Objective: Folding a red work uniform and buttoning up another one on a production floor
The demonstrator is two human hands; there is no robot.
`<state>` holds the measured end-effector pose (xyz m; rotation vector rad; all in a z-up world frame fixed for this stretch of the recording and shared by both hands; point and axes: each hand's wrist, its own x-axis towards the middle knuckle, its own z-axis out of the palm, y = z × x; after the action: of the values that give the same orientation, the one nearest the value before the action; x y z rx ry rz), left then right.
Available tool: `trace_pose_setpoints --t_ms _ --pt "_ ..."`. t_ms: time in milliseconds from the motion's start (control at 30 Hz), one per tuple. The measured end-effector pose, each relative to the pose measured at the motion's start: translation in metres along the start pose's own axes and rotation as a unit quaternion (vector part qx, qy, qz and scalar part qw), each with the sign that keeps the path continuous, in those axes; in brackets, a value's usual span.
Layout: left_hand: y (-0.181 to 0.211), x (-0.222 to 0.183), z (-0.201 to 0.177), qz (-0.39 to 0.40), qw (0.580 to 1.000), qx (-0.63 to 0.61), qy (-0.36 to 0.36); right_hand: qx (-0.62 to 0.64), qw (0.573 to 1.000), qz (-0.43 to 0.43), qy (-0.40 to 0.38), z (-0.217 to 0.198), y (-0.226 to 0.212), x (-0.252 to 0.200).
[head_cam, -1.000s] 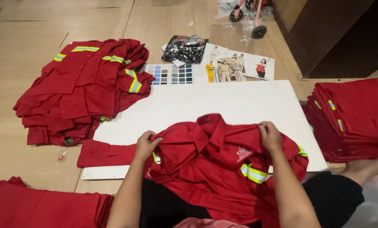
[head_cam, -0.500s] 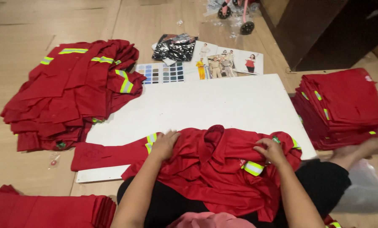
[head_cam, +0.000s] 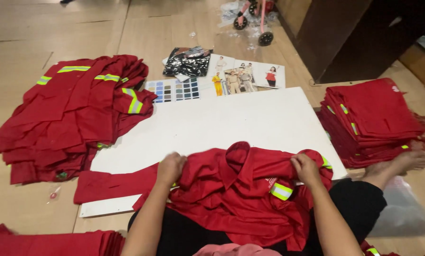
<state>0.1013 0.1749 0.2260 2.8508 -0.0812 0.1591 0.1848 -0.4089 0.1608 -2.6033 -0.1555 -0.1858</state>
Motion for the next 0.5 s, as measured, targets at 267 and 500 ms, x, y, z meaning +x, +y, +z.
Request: trace_pose_setpoints --t_ms 267,500 --pt "-0.009 0.006 -0.048 -0.038 0.974 -0.128 0.182 0.021 0.997 -0.014 0.070 -0.055 -0.073 0.053" --pt "-0.006 -0.014 -0.087 0.150 0.958 0.127 0.207 0.056 0.989 -0.091 0.101 -0.093 -0.063 0.104"
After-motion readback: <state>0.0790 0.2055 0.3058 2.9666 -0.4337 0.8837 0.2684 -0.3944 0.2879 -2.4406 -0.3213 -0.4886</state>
